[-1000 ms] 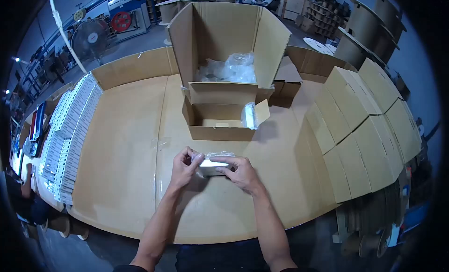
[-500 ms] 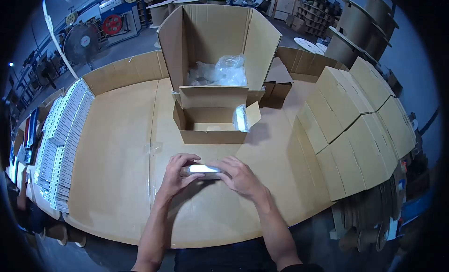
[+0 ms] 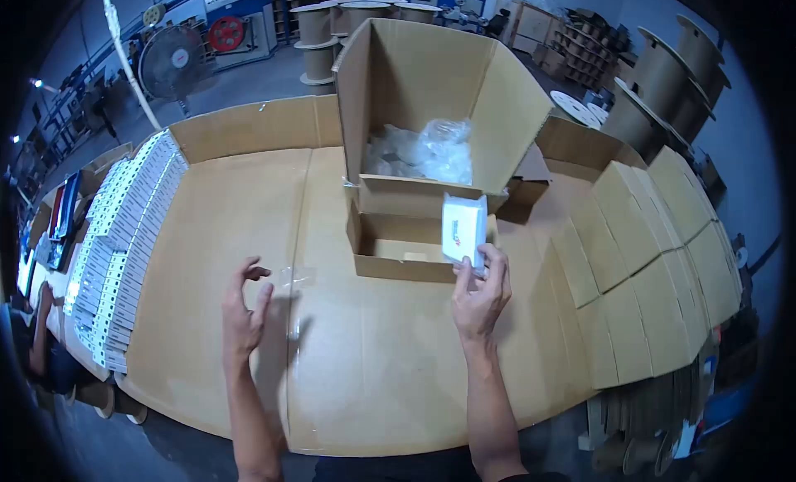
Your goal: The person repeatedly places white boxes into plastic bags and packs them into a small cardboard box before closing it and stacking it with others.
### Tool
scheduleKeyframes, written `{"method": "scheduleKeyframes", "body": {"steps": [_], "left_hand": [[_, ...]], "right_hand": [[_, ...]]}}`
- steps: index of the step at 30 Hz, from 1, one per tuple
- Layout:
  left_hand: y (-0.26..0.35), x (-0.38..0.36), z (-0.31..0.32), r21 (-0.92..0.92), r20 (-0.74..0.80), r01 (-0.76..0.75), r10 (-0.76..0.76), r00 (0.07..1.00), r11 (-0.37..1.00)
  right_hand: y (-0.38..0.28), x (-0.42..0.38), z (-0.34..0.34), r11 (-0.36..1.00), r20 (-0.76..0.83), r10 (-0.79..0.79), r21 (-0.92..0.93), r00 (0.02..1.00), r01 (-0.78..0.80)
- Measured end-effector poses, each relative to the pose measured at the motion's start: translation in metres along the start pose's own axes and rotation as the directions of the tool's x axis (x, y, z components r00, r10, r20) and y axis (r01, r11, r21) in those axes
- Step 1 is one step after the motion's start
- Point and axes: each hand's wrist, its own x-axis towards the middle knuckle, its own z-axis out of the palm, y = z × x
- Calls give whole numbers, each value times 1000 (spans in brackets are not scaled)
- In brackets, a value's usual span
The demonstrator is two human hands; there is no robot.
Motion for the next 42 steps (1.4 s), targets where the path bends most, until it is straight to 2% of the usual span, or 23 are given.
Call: {"method": "scheduleKeyframes", "body": {"steps": [3, 4, 6, 7, 8, 9, 12, 14, 17, 19, 21, 22, 23, 25, 26, 29, 30, 33, 34, 35, 38, 41, 42], "left_hand": [[-20, 13, -43, 120, -65, 6, 2, 998, 993], [-26, 17, -57, 163, -88, 24, -10, 996, 986], [-41, 21, -83, 283, -144, 61, -20, 989, 957], [-50, 24, -95, 325, -155, 36, 15, 988, 945], [-57, 26, -107, 378, -174, 27, 43, 984, 925], [-65, 27, -122, 437, -197, 25, 68, 978, 899], [-88, 36, -148, 495, -270, 65, 82, 959, 866], [-104, 46, -163, 530, -337, 111, 88, 938, 841], [-144, 62, -203, 567, -440, 174, 117, 890, 805], [-170, 77, -235, 571, -508, 226, 124, 852, 789], [-206, 97, -279, 671, -486, 228, 186, 854, 706], [-217, 103, -291, 712, -460, 217, 210, 863, 668], [-228, 104, -299, 697, -451, 239, 154, 879, 676], [-241, 109, -313, 664, -424, 279, 42, 905, 693], [-245, 110, -316, 688, -404, 212, 124, 907, 694], [-249, 112, -323, 557, -419, 171, 98, 903, 813], [-249, 113, -325, 576, -418, 128, 157, 895, 807], [-249, 109, -326, 448, -436, 267, -52, 898, 853], [-258, 108, -325, 474, -456, 212, 32, 889, 854], [-261, 107, -327, 475, -471, 209, 47, 881, 855], [-259, 99, -327, 454, -520, 214, 63, 852, 865], [-223, 82, -306, 331, -634, 276, -4, 773, 902], [-210, 72, -296, 303, -645, 284, -23, 764, 910]], "right_hand": [[-2, 1, 10, 978, 13, 30, -208, 999, -26], [0, 3, 8, 919, 57, -70, -384, 996, 87], [2, 5, 8, 804, 73, -159, -569, 985, 172], [-12, 7, 11, 727, 68, -134, -671, 989, 145], [0, 8, 12, 712, 48, -134, -690, 990, 129], [12, 10, 9, 793, 67, -76, -601, 995, 101], [41, 11, 12, 892, 25, 19, -452, 1000, -6], [43, 14, 11, 867, 66, 104, -494, 992, -58], [48, 6, 20, 876, 88, 79, -481, 993, -27], [74, 8, 11, 848, 155, 117, -530, 981, -18], [94, 11, 11, 823, 199, 137, -568, 970, 0], [84, 14, 11, 800, 209, 154, -600, 966, 2], [76, 15, 13, 806, 194, 73, -589, 978, 56], [17, 8, 34, 803, 152, -86, -575, 985, 159], [17, 8, 37, 772, 136, -183, -594, 974, 228], [50, 9, 29, 671, 211, -48, -717, 976, 188], [48, 7, 29, 670, 212, -112, -705, 971, 231], [35, 1, 32, 695, 241, -293, -611, 925, 379], [28, 1, 33, 721, 262, -345, -542, 901, 433], [19, 0, 33, 739, 276, -396, -470, 876, 482], [-11, -11, 29, 752, 321, -203, -554, 925, 358], [-6, -20, 17, 546, 382, -279, -692, 881, 473], [-21, -24, 21, 622, 310, -367, -619, 877, 480]]}}
